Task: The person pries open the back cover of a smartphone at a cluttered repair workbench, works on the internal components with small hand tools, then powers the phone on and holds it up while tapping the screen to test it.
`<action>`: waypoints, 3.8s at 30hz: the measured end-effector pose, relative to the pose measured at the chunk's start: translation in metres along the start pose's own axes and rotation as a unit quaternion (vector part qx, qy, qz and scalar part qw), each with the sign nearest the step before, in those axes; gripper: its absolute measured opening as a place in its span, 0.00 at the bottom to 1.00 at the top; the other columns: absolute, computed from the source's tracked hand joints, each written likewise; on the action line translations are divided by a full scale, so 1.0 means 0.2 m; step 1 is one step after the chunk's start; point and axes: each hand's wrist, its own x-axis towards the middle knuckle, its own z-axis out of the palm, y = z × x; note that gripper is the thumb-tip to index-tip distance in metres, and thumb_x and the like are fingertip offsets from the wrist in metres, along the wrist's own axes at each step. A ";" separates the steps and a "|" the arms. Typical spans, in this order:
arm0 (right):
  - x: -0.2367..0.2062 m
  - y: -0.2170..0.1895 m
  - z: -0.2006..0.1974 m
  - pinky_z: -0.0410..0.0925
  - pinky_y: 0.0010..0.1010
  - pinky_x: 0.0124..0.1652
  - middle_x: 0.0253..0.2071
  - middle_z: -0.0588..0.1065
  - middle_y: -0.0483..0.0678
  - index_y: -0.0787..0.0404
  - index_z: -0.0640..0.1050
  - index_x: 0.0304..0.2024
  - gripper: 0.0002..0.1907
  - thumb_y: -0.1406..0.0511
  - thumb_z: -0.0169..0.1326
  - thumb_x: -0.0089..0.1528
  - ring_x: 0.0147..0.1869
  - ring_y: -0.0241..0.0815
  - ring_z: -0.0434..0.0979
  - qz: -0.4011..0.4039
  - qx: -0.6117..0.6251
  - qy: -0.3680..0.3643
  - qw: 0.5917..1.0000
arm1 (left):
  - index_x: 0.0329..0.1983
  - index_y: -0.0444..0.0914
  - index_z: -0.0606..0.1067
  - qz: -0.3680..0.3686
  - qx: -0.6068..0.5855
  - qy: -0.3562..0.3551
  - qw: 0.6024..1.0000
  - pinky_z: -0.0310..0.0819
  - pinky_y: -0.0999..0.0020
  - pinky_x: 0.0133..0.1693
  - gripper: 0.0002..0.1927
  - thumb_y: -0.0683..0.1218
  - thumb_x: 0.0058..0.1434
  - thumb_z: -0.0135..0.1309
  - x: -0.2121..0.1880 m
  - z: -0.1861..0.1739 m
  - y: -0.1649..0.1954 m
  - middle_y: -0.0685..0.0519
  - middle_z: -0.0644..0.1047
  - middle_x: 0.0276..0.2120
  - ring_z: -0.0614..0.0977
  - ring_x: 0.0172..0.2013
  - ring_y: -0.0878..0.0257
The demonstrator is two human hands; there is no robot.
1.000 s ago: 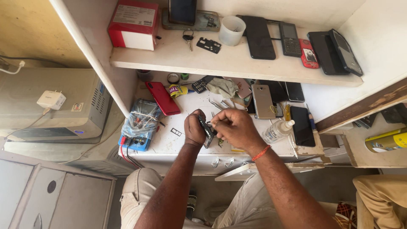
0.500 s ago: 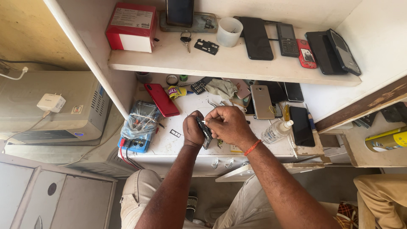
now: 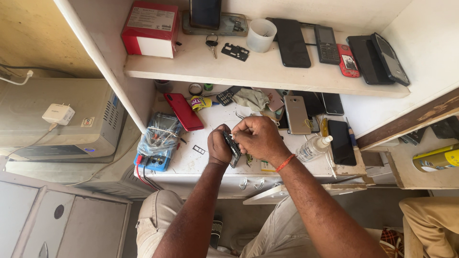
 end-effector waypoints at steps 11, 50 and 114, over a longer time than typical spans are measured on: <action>-0.01 0.00 0.02 0.71 0.23 0.22 0.22 0.80 0.46 0.66 0.82 0.31 0.04 0.70 0.58 0.58 0.21 0.30 0.78 -0.040 -0.041 0.000 0.998 | 0.25 0.33 0.65 -0.008 0.003 -0.005 1.000 0.60 0.59 0.29 0.20 0.50 0.66 0.31 0.00 -0.01 -0.04 0.45 0.63 0.20 0.64 0.24 0.55; -0.12 0.01 -0.06 0.72 0.25 0.22 0.25 0.81 0.48 0.69 0.81 0.29 0.05 0.71 0.57 0.58 0.20 0.31 0.78 0.010 -0.012 -0.019 1.000 | 0.22 0.35 0.65 -0.036 -0.017 -0.005 0.999 0.63 0.64 0.28 0.22 0.51 0.66 0.29 0.01 0.00 0.01 0.51 0.64 0.18 0.65 0.22 0.60; -0.43 0.24 0.01 0.70 0.24 0.20 0.23 0.79 0.47 0.69 0.81 0.32 0.04 0.71 0.58 0.58 0.19 0.32 0.76 0.110 0.100 0.123 0.981 | 0.35 0.31 0.74 0.055 0.127 0.082 0.987 0.69 0.49 0.37 0.18 0.49 0.68 0.40 0.09 0.08 -0.16 0.36 0.76 0.30 0.77 0.33 0.36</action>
